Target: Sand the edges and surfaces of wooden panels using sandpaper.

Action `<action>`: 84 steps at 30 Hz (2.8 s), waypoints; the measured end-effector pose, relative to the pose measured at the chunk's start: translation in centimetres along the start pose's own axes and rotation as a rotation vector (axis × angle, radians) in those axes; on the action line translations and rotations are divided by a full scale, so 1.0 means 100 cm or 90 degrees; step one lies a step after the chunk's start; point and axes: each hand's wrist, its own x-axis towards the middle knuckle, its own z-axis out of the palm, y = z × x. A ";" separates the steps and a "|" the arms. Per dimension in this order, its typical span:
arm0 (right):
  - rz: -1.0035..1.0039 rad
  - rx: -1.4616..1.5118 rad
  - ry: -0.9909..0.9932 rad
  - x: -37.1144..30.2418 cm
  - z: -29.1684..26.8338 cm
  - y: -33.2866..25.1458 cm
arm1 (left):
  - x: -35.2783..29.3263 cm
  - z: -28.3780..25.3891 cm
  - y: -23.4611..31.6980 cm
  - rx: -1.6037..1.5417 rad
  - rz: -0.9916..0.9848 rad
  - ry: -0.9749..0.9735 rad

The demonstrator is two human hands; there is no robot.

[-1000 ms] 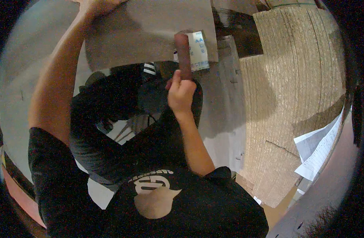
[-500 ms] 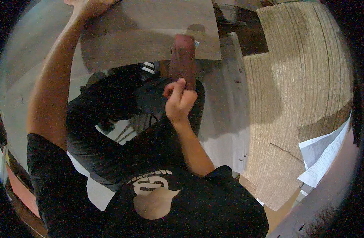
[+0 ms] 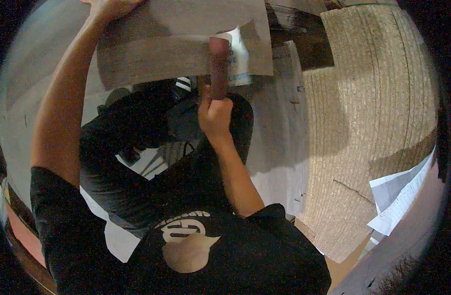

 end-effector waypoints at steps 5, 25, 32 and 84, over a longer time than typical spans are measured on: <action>0.040 0.291 0.187 0.006 0.045 -0.018 | 0.002 -0.005 -0.018 -0.002 -0.001 0.028; 0.107 0.436 0.217 -0.088 -0.053 -0.034 | 0.010 -0.001 -0.018 0.014 -0.006 0.017; -0.011 0.283 0.166 0.019 -0.016 -0.012 | 0.008 0.004 -0.011 -0.008 0.025 0.039; 0.337 0.750 -0.004 -0.126 0.025 -0.065 | 0.009 -0.002 -0.024 0.004 0.004 0.026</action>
